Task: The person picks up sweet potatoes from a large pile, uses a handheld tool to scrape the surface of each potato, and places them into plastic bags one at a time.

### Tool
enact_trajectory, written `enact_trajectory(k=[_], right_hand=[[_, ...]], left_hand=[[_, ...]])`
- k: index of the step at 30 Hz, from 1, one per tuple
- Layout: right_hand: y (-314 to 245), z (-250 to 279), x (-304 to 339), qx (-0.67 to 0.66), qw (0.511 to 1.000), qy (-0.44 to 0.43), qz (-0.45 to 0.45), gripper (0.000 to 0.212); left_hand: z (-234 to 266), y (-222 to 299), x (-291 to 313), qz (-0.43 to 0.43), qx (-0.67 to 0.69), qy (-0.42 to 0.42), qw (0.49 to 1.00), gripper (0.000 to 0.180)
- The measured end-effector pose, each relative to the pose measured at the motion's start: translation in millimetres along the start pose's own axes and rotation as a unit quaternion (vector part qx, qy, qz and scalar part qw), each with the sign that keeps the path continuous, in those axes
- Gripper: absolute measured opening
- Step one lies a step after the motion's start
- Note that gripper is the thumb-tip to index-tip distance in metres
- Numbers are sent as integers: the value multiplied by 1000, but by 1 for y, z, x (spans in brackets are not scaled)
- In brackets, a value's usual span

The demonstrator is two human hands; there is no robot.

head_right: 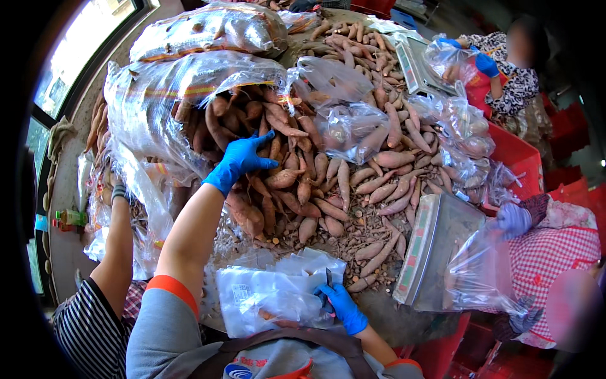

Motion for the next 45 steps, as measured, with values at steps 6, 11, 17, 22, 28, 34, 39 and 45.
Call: enact_trajectory(k=[6,11,17,22,28,34,39,45], right_hand=[[19,14,-13,22,997,48,51,24],[17,12,-12,35,997,49,52,24],[11,9,-8,15,991,98,86,23],[10,8,2,0,994,84,72,24],[3,0,0,10,995,41,89,26],[4,5,-3,16,998,21,62,25],[1,-1,1,8,999,3,37,23],[2,-2,-3,33,999,0,22,27]], left_hand=[[-18,24,27,-90,151,63,982,73],[-42,55,65,-94,164,79,979,74],[-66,124,118,-116,319,46,939,83],[-40,114,130,-159,184,150,958,69],[-15,-57,91,-33,106,258,960,60],[-23,-71,53,86,87,158,980,84],[-76,-60,52,84,500,-13,862,81],[-61,8,69,27,322,105,941,67]])
Point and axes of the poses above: each hand's wrist, its own x-axis away from the middle knuckle, its own z-axis out of the back of the hand, y = z × x, the point moved 8 cm from there along -x, towards the middle knuckle, and after that the axes turned 2 degrees about x, right-handed, at the moved point
